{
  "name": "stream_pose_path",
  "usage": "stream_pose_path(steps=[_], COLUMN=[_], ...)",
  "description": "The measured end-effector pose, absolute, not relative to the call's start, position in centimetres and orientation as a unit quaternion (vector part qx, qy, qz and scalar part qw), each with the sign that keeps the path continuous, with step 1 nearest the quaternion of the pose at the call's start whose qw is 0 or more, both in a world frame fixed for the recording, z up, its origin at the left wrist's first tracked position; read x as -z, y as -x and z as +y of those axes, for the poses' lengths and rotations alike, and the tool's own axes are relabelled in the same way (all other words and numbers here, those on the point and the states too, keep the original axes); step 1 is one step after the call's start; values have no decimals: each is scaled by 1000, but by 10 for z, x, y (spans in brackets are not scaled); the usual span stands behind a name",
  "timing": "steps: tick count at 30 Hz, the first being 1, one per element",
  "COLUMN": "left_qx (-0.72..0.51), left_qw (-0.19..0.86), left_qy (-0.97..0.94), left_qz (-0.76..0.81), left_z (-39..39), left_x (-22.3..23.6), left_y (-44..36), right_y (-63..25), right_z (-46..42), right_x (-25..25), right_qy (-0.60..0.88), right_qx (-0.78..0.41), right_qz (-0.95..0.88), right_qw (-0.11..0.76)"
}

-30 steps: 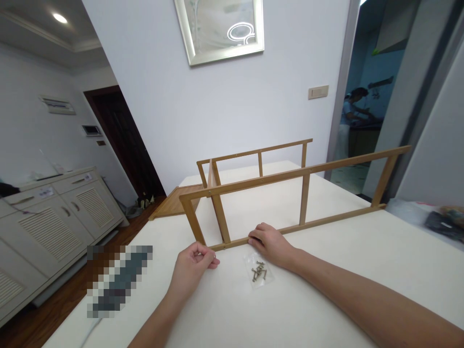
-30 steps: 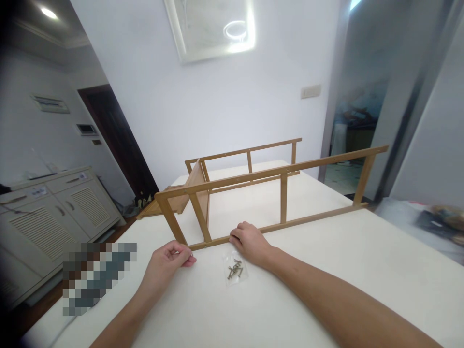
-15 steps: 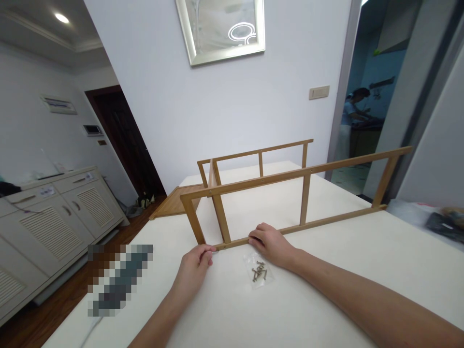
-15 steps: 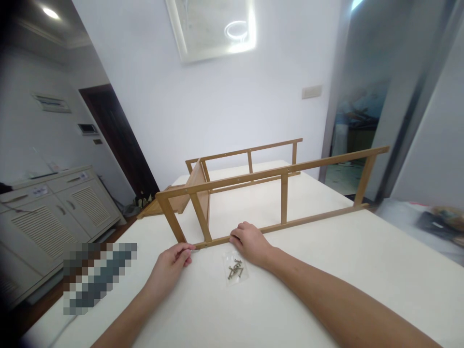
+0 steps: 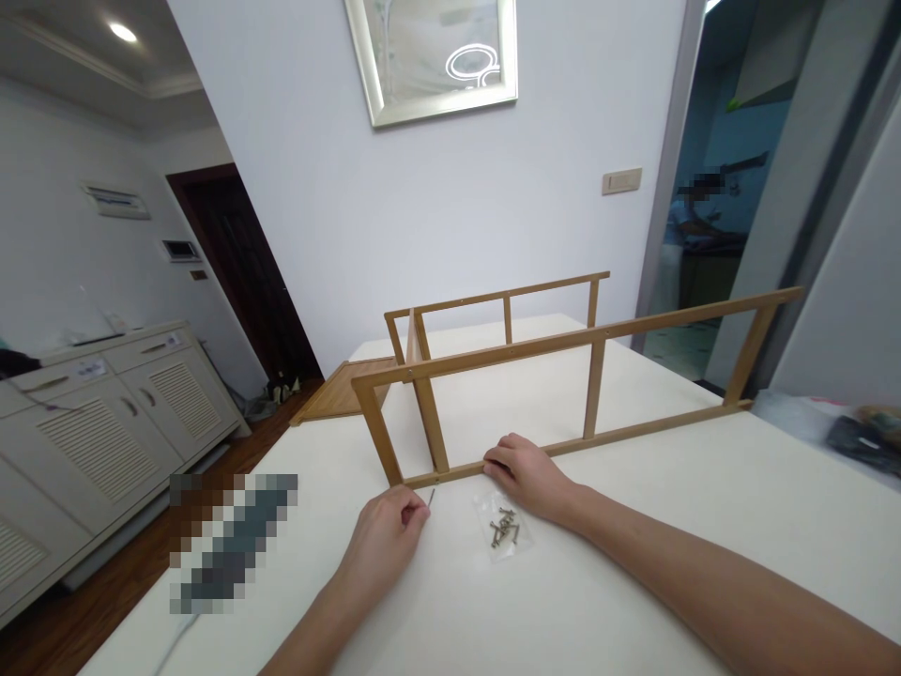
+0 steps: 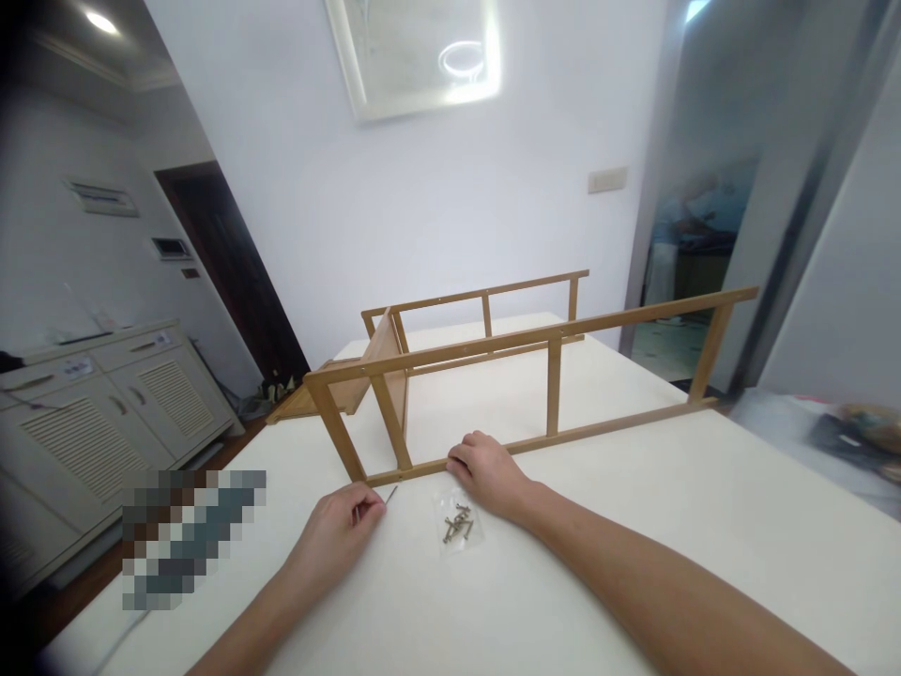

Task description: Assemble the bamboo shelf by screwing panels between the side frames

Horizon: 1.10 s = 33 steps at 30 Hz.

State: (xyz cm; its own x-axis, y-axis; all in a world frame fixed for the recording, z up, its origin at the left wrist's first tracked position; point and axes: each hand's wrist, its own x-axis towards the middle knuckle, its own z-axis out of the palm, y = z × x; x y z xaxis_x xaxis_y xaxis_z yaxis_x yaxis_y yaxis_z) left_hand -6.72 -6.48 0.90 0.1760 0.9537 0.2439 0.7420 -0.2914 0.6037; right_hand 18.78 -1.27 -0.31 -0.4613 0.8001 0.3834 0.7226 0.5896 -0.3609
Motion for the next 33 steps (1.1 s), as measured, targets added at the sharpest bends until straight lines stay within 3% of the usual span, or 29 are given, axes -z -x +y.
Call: stream_pose_path(steps=[33], left_qx=[-306], left_qw=[170], left_qy=[-770], left_qz=[534], left_z=[-60], left_x=[6], left_y=[53], right_y=[-188], right_z=[-12], right_x=[3], right_qy=[445], right_qx=[-71], right_qz=[-853], right_qw=[263])
